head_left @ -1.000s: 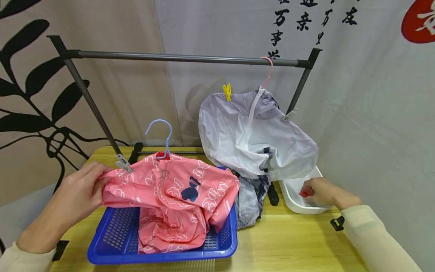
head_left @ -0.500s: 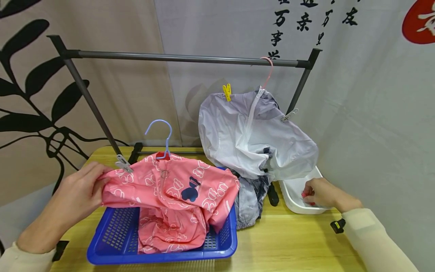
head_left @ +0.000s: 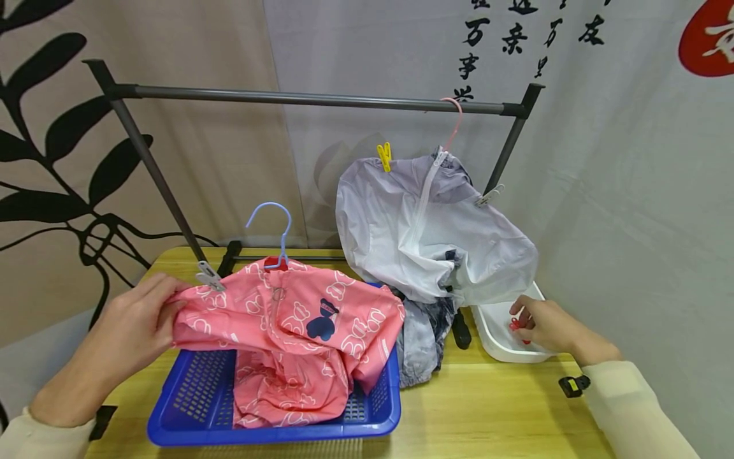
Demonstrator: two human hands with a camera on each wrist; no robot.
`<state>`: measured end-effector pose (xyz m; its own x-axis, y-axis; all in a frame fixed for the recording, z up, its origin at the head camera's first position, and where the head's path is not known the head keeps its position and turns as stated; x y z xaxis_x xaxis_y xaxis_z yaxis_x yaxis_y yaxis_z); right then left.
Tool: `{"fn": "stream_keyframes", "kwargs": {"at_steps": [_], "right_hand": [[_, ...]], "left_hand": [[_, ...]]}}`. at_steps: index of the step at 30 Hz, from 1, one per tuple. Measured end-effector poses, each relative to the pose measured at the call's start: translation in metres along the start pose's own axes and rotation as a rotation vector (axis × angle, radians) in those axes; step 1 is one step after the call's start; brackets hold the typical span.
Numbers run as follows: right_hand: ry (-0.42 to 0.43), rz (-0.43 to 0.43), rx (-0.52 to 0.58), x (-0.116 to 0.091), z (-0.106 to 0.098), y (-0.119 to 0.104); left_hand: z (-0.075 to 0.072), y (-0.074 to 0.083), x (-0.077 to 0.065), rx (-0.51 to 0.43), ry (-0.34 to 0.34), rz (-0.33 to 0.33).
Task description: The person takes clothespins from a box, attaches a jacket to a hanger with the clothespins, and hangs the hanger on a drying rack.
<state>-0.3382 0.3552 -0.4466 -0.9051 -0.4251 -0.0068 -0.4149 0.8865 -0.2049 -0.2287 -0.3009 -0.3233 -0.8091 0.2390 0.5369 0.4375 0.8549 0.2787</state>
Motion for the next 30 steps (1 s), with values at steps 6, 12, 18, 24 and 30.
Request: {"fn": "stream_keyframes", "kwargs": {"at_steps": [6, 12, 18, 24, 30], "right_hand": [[0.026, 0.003, 0.001, -0.005, -0.008, -0.006], [0.039, 0.016, 0.034, -0.008, -0.012, -0.012], [0.091, -0.009, 0.046, -0.009, -0.018, -0.021], [0.136, -0.042, 0.037, -0.01, -0.023, -0.031], [0.164, -0.077, 0.034, -0.012, -0.029, -0.044]], "left_hand": [[0.001, -0.001, 0.0, -0.007, -0.006, -0.001], [-0.003, 0.0, 0.002, -0.001, 0.02, 0.032], [-0.003, 0.0, 0.002, -0.007, 0.014, 0.023], [0.0, -0.001, 0.001, -0.007, -0.001, 0.008], [0.0, -0.001, 0.001, -0.002, 0.003, 0.006]]}}
Point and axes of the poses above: each hand's wrist, its own x-axis towards the middle knuckle, its own z-axis out of the palm, y = z × x, the point moved 10 cm from there along x, towards the middle knuckle, and after that the axes turned 10 degrees about -x, right-handed, at the moved point
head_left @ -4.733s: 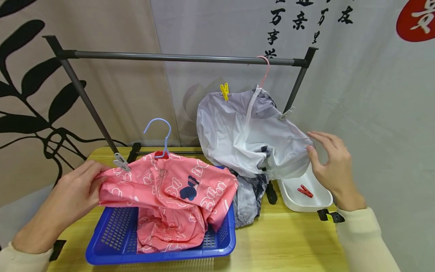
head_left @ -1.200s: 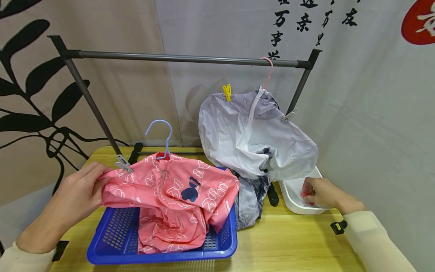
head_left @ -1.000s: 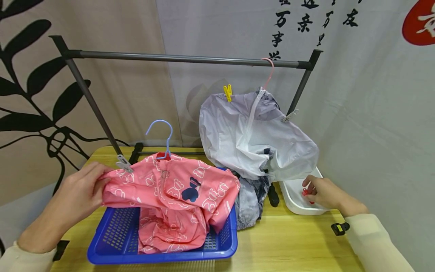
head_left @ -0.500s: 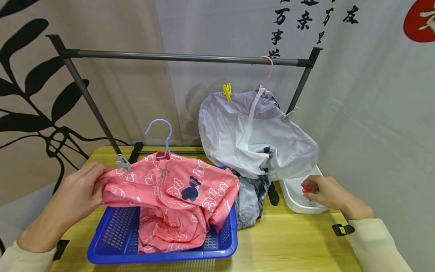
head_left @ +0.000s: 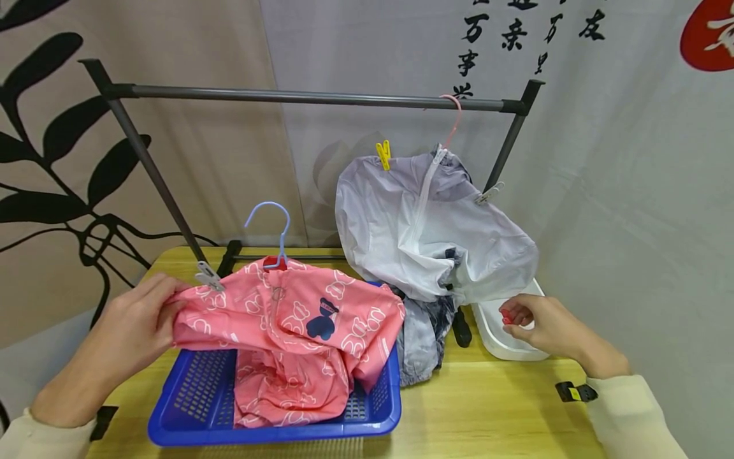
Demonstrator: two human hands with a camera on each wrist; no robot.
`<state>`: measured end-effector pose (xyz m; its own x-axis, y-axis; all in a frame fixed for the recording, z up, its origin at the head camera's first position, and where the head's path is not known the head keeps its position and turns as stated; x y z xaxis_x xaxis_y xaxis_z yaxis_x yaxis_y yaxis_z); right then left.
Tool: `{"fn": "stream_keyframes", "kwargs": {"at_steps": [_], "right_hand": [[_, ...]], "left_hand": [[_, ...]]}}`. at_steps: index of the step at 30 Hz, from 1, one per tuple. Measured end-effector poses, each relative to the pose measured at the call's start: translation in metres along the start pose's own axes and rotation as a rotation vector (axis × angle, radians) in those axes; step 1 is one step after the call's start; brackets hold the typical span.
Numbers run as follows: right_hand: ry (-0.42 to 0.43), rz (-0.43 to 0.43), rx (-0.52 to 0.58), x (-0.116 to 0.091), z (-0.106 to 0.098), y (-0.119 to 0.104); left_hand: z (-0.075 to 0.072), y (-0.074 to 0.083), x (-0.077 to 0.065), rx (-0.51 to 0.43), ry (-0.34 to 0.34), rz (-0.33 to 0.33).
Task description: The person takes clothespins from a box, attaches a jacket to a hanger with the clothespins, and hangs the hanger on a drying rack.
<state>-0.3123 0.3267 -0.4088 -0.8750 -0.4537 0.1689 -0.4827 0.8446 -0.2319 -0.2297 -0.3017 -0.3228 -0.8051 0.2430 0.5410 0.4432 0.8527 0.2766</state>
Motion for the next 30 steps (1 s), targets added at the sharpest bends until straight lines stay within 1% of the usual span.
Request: {"fn": "stream_keyframes", "kwargs": {"at_steps": [5, 12, 16, 25, 30], "right_hand": [[0.023, -0.036, 0.015, -0.001, -0.003, -0.011], [0.011, -0.068, 0.034, 0.001, -0.005, -0.026], [0.039, -0.098, 0.038, 0.003, -0.009, -0.036], [0.107, -0.179, 0.068, 0.005, -0.015, -0.058], [0.149, -0.218, 0.045, 0.008, -0.018, -0.068]], "left_hand": [[0.0, 0.0, 0.0, 0.008, 0.007, 0.003], [0.0, 0.0, 0.0, 0.001, 0.001, -0.005], [0.0, 0.0, 0.0, -0.001, -0.001, -0.008], [-0.002, 0.002, -0.001, 0.0, 0.009, 0.007], [-0.002, 0.002, 0.0, 0.004, 0.015, 0.011]]}}
Point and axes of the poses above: each hand's wrist, its own x-axis towards the middle knuckle, its own z-axis out of the palm, y = z × x, the point moved 10 cm from there along x, towards the middle knuckle, and after that the axes turned 10 degrees about -x, right-handed, at the moved point
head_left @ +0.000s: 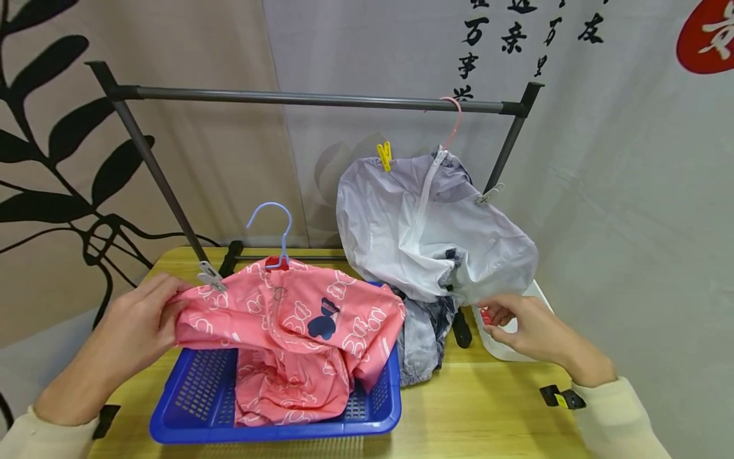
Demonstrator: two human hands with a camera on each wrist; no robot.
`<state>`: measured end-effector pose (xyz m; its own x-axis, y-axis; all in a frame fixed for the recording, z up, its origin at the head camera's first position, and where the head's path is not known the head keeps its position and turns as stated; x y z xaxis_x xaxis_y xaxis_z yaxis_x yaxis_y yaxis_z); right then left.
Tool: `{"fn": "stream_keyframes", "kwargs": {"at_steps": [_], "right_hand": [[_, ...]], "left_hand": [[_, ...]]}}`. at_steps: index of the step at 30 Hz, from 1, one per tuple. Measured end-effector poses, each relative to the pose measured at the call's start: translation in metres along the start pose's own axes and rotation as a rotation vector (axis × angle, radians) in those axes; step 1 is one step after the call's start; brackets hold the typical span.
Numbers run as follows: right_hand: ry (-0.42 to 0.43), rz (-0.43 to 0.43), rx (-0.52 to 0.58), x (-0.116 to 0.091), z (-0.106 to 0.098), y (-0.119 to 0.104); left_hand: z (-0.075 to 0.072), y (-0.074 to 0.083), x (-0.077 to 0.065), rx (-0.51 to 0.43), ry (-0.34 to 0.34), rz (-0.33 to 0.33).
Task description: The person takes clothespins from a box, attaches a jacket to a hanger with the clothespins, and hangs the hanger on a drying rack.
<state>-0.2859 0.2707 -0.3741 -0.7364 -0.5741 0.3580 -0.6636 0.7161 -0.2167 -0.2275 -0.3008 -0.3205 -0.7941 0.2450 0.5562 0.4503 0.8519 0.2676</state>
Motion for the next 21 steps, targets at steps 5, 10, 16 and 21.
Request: {"fn": "stream_keyframes", "kwargs": {"at_steps": [5, 10, 16, 21], "right_hand": [[0.024, -0.036, -0.014, 0.007, -0.001, -0.008], [0.027, -0.059, 0.003, 0.012, 0.001, -0.018], [0.041, -0.08, 0.028, 0.02, 0.001, -0.028], [0.08, -0.124, 0.042, 0.026, -0.002, -0.04]], "left_hand": [[0.0, -0.001, 0.0, 0.003, 0.001, -0.004], [0.001, -0.001, 0.0, 0.002, -0.001, -0.004], [0.001, -0.001, 0.0, 0.0, -0.002, -0.011], [0.0, -0.001, 0.0, -0.009, -0.003, -0.014]]}}
Point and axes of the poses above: each hand's wrist, its own x-axis towards the middle knuckle, its own z-axis out of the palm, y = z × x, the point moved 10 cm from there along x, towards the middle knuckle, and after that the axes turned 10 degrees about -x, right-handed, at the moved point
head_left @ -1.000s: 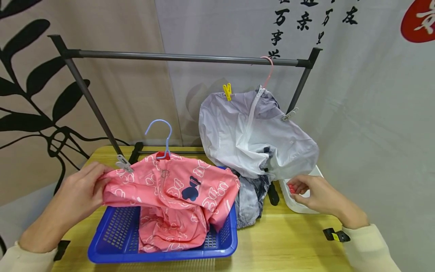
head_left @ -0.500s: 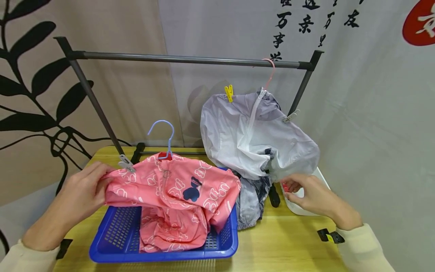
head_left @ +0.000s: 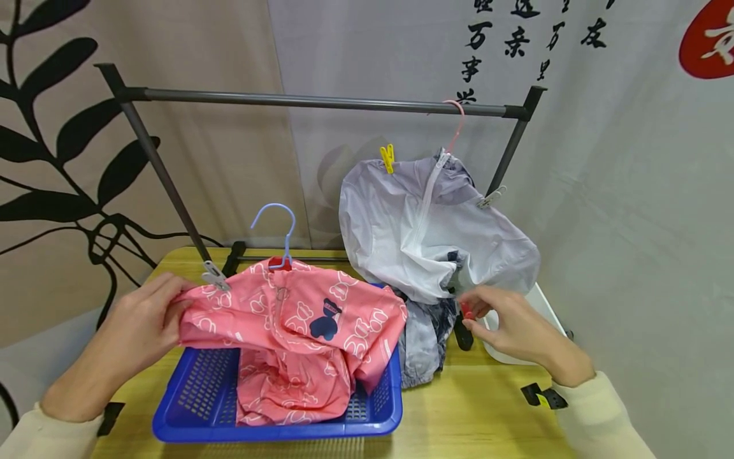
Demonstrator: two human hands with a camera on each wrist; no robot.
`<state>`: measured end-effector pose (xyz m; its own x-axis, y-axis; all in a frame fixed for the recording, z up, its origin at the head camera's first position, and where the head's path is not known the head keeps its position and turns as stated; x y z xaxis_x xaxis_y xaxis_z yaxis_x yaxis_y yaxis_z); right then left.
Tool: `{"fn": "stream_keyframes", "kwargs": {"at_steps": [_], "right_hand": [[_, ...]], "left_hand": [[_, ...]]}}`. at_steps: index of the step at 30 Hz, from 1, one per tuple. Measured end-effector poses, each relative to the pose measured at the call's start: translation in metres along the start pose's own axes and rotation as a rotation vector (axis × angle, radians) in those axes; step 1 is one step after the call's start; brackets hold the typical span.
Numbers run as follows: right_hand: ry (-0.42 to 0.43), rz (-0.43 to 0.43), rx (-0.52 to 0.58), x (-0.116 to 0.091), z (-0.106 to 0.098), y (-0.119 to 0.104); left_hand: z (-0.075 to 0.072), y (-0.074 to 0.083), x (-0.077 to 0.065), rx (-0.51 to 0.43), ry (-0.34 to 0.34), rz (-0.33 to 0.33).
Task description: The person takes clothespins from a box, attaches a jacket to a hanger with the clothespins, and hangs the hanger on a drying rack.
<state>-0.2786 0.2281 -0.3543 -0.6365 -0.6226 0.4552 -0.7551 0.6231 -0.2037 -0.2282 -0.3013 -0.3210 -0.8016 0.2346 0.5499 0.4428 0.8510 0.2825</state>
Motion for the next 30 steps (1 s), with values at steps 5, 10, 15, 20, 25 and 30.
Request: {"fn": "stream_keyframes", "kwargs": {"at_steps": [5, 10, 15, 20, 25, 30], "right_hand": [[0.037, -0.04, 0.004, 0.007, -0.003, -0.01], [0.076, -0.059, -0.006, 0.013, -0.006, -0.018], [0.109, -0.058, -0.002, 0.019, -0.008, -0.022], [0.14, -0.053, 0.015, 0.024, -0.009, -0.027], [0.179, -0.056, 0.04, 0.03, -0.011, -0.03], [0.222, -0.049, 0.057, 0.036, -0.013, -0.033]], "left_hand": [[0.0, 0.0, 0.0, -0.002, 0.001, 0.0], [0.0, 0.0, 0.0, 0.002, 0.005, 0.004], [-0.001, 0.0, 0.0, 0.01, 0.008, 0.01], [0.0, 0.0, 0.0, 0.006, 0.002, 0.007], [0.0, 0.0, 0.001, 0.006, -0.004, 0.0], [0.001, -0.001, 0.001, 0.004, -0.01, -0.011]]}}
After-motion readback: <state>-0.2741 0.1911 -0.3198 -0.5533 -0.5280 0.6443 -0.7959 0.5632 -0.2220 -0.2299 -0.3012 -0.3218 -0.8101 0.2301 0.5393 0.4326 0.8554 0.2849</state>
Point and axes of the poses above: each hand's wrist, its own x-axis towards the middle knuckle, its own z-axis out of the palm, y = z × x, the point moved 10 cm from there along x, towards the middle knuckle, and after that the axes turned 10 degrees about -x, right-handed, at the moved point
